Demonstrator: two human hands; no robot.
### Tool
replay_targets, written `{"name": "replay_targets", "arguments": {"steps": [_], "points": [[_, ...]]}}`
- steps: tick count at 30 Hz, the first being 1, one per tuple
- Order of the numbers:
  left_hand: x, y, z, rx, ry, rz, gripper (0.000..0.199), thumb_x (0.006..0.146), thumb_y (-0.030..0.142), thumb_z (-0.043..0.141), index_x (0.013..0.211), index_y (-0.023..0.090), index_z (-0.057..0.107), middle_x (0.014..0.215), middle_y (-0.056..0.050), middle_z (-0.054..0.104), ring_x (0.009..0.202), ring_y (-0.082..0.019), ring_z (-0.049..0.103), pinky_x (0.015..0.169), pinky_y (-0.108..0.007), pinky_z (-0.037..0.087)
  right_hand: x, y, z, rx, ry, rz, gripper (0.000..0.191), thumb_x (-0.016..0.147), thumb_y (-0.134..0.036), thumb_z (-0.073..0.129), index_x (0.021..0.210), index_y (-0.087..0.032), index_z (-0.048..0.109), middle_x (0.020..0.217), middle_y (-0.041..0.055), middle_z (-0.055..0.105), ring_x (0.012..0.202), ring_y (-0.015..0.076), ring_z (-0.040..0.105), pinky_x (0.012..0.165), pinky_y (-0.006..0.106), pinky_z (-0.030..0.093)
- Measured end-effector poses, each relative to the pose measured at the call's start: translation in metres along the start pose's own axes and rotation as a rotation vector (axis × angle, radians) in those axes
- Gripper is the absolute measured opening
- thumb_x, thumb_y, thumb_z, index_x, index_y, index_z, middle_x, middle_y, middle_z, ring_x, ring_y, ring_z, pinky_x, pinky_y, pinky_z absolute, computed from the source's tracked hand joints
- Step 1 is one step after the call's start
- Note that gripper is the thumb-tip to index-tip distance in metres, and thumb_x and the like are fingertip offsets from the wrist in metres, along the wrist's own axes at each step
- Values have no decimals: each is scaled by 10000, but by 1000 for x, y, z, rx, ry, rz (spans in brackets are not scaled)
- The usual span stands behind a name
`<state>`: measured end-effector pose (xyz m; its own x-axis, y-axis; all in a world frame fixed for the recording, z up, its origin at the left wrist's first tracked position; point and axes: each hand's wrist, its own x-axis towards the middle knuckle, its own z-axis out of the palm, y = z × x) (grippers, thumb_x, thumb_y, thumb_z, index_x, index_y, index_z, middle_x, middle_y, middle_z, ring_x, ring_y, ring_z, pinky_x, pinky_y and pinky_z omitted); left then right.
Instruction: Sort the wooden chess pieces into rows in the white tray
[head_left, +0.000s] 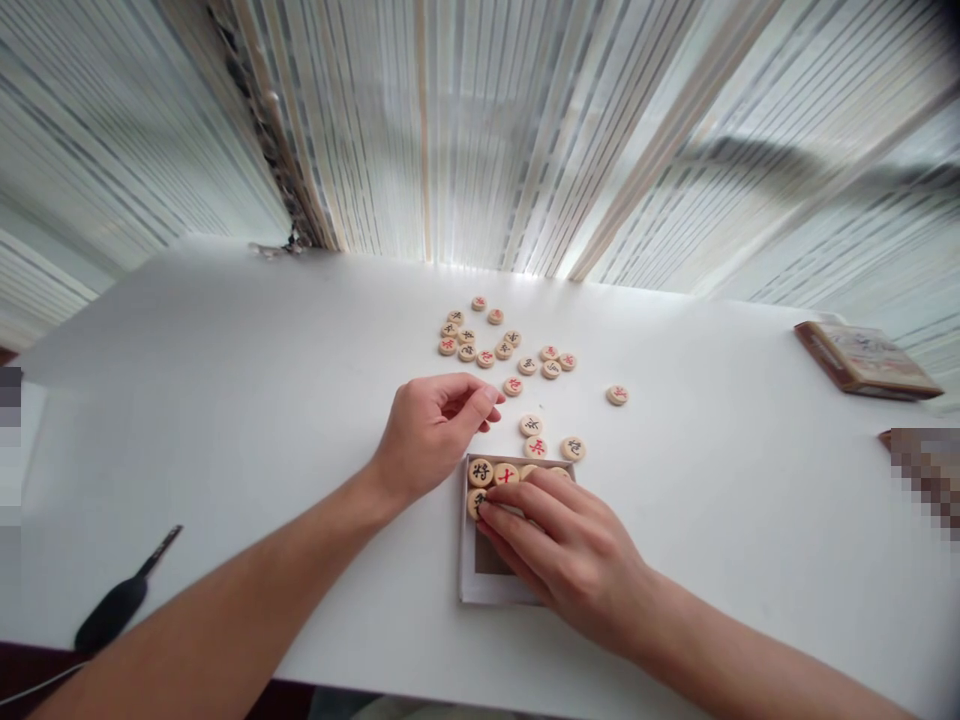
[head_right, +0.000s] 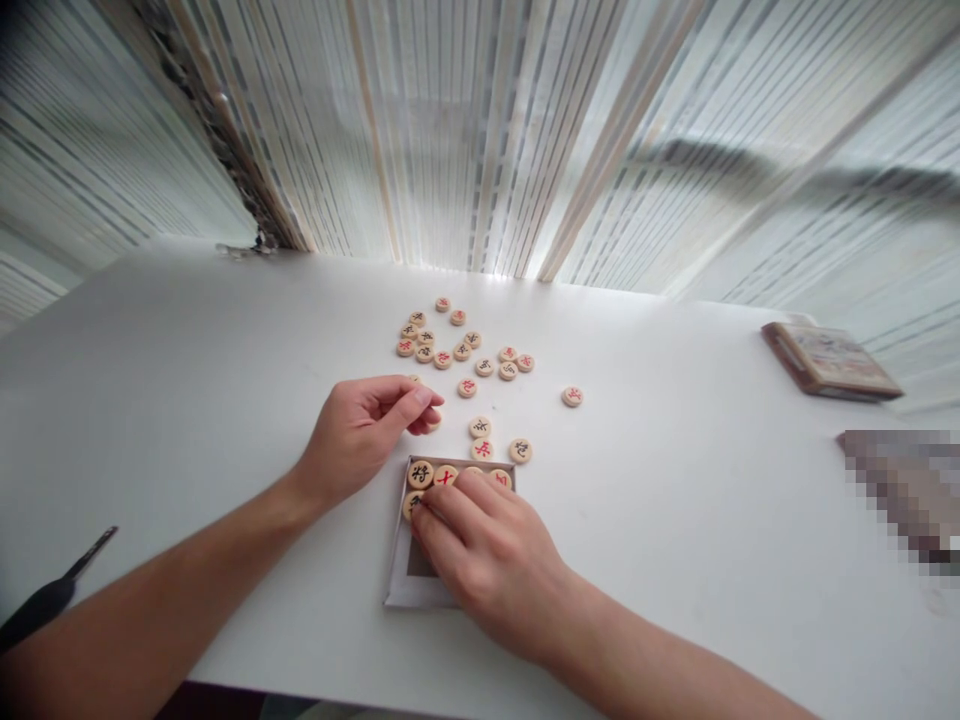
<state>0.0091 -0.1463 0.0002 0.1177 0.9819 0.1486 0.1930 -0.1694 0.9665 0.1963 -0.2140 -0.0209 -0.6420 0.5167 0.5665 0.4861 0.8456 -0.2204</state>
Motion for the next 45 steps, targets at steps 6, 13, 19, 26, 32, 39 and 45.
{"name": "replay_targets", "arguments": {"steps": [6,13,19,26,32,39,45], "points": [[-1,-2,0,15,-7,6,299,991,355,650,849,143,806,759,-58,790,704,-169,733,680,-253,595,0,1,0,10,6,8,168,1006,-32,601,1055,-100,747,906,119,739,781,220,608,687,357,535],[0,-4,-1,18,-2,20,294,983,366,664,861,143,811,760,-54,795,713,-172,742,677,-255,601,1,1,2,-20,13,13,160,1028,-61,605,1045,-145,740,888,94,730,767,202,636,712,338,547],[0,-4,-1,-2,2,31,267,974,334,670,840,148,805,755,-48,794,711,-168,750,680,-252,610,4,1,1,-21,33,9,147,1023,-63,616,1035,-151,732,875,90,738,757,203,654,704,345,566],[3,-3,-3,-31,27,12,260,977,346,674,863,142,788,752,-45,791,690,-156,747,678,-240,609,2,5,-17,39,93,14,111,968,-42,692,1054,-108,719,958,140,785,787,224,681,691,368,599],[7,-6,-9,40,59,30,257,976,364,687,916,144,805,757,-39,795,693,-158,749,701,-256,606,1,43,-52,-20,206,167,99,938,-84,757,985,-171,761,922,94,793,776,193,734,717,317,606],[14,-7,-17,119,146,42,231,968,336,683,1027,150,806,778,-26,797,700,-160,755,728,-270,623,0,93,-54,116,375,629,195,991,-291,708,833,-190,762,747,51,751,630,178,636,555,312,463],[15,-14,-18,243,146,49,244,955,364,700,1048,171,816,861,-50,823,764,-194,784,783,-314,630,-22,96,-34,275,352,685,215,1010,-308,663,863,-185,759,780,55,753,640,169,610,557,302,434]]}}
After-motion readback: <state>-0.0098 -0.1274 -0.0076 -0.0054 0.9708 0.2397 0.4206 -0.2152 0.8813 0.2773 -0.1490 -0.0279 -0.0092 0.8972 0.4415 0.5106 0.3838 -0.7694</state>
